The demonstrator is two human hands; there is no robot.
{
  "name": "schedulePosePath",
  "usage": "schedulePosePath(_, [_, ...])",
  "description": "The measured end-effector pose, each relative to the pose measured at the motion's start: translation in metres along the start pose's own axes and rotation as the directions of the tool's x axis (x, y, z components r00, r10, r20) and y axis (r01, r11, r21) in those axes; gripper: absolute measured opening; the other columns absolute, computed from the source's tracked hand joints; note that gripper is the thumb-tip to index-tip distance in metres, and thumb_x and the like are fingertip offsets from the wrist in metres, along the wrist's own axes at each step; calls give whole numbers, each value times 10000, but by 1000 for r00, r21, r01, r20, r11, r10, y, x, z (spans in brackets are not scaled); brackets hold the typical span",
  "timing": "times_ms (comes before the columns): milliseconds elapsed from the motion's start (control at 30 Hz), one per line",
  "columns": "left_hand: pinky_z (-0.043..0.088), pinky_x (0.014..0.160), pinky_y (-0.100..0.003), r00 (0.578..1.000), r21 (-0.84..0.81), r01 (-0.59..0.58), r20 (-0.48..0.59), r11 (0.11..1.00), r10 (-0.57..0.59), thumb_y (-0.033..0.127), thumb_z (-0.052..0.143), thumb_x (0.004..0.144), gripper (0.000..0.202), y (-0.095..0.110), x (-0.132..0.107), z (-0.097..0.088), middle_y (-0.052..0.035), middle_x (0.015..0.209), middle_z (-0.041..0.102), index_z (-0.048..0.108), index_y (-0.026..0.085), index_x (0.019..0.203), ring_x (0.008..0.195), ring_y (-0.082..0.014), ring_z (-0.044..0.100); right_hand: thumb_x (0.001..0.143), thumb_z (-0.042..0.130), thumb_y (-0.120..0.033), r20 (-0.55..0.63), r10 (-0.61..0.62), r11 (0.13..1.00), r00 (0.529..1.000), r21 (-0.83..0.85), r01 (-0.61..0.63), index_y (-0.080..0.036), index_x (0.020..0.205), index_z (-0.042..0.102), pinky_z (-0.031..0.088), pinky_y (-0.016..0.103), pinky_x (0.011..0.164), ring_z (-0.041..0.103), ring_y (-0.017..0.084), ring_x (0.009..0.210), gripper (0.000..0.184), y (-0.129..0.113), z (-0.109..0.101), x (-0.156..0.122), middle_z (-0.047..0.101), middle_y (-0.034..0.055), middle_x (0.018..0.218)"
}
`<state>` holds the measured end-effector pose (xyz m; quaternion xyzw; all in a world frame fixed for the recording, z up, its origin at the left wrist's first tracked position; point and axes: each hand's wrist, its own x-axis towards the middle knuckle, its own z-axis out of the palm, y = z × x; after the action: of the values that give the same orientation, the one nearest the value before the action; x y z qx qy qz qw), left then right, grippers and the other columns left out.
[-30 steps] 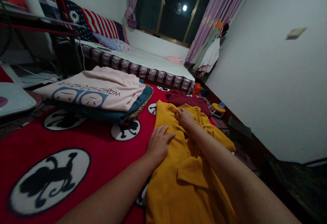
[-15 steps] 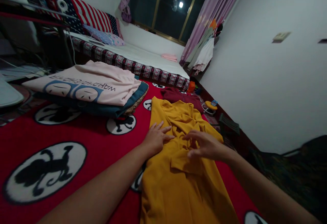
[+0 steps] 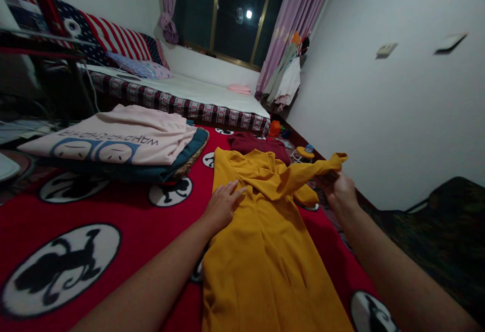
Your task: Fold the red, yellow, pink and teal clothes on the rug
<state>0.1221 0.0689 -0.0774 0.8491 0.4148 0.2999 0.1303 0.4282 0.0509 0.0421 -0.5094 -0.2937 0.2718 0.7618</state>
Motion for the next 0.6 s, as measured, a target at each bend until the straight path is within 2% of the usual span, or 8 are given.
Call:
schedulePosePath(133, [354, 1084, -408, 984, -215, 32, -167, 976, -69, 113, 420, 865, 488, 1, 3, 0, -131, 1379, 470, 454, 182, 1347, 1274, -214, 448, 898, 301, -196, -202, 196, 960, 960, 241, -145, -185, 885, 609, 577, 261, 555, 666, 134, 645, 309, -1, 4, 21, 666, 37, 774])
schedulePosePath(233, [443, 1004, -377, 910, -502, 119, -290, 857, -296, 219, 448, 892, 468, -1, 6, -2, -149, 1351, 485, 405, 163, 1355, 1184, -210, 531, 926, 282, -246, -246, 188, 959, 951, 255, -124, -185, 900, 596, 573, 221, 584, 665, 109, 680, 321, -3, 23, 15, 659, 35, 827])
schedulePosePath(267, [473, 963, -362, 871, -595, 132, -312, 793, -379, 280, 442, 910, 457, -3, 8, -4, -151, 1348, 485, 396, 170, 1351, 1151, -207, 557, 926, 316, -271, -197, 150, 968, 969, 230, -103, -189, 921, 597, 570, 212, 601, 665, 104, 700, 292, -5, 32, 8, 661, 29, 855])
schedulePosePath(333, [505, 904, -334, 788, -742, 104, -345, 662, -509, 401, 371, 943, 448, -9, 10, -9, -151, 1350, 481, 380, 193, 1339, 1123, -201, 580, 903, 427, -356, 46, 44, 991, 998, 126, -49, -213, 1005, 601, 567, 216, 638, 670, 114, 776, 247, -9, 52, -10, 670, 23, 953])
schedulePosePath(367, [511, 890, -324, 750, -789, 71, -361, 610, -554, 443, 319, 953, 454, -12, 11, -13, -150, 1352, 477, 368, 203, 1335, 1125, -198, 582, 880, 482, -407, 218, -7, 998, 976, 59, -6, -230, 1062, 596, 566, 228, 654, 670, 130, 831, 278, -10, 62, -21, 667, 27, 1024])
schedulePosePath(433, [515, 877, -314, 665, -840, 16, -396, 542, -634, 486, 237, 958, 474, -21, 12, -23, -151, 1357, 471, 344, 213, 1330, 1117, -193, 590, 830, 555, -474, 472, -78, 992, 878, -54, 117, -255, 1151, 575, 560, 242, 660, 660, 165, 924, 389, -7, 75, -41, 635, 41, 1157])
schedulePosePath(500, [503, 898, -318, 577, -846, 3, -434, 533, -692, 492, 223, 955, 482, -31, 11, -33, -152, 1356, 473, 345, 205, 1323, 1129, -197, 581, 796, 592, -474, 517, -133, 966, 845, -122, 227, -243, 1170, 571, 548, 248, 648, 652, 187, 951, 440, 5, 81, -54, 623, 61, 1190])
schedulePosePath(600, [462, 959, -329, 508, -782, 39, -520, 622, -687, 439, 295, 945, 446, -43, 11, -41, -143, 1313, 508, 397, 185, 1297, 1160, -203, 552, 765, 598, -408, 398, -206, 916, 894, -242, 319, -180, 1101, 592, 540, 295, 697, 644, 206, 941, 407, 42, 74, -58, 660, 99, 1092])
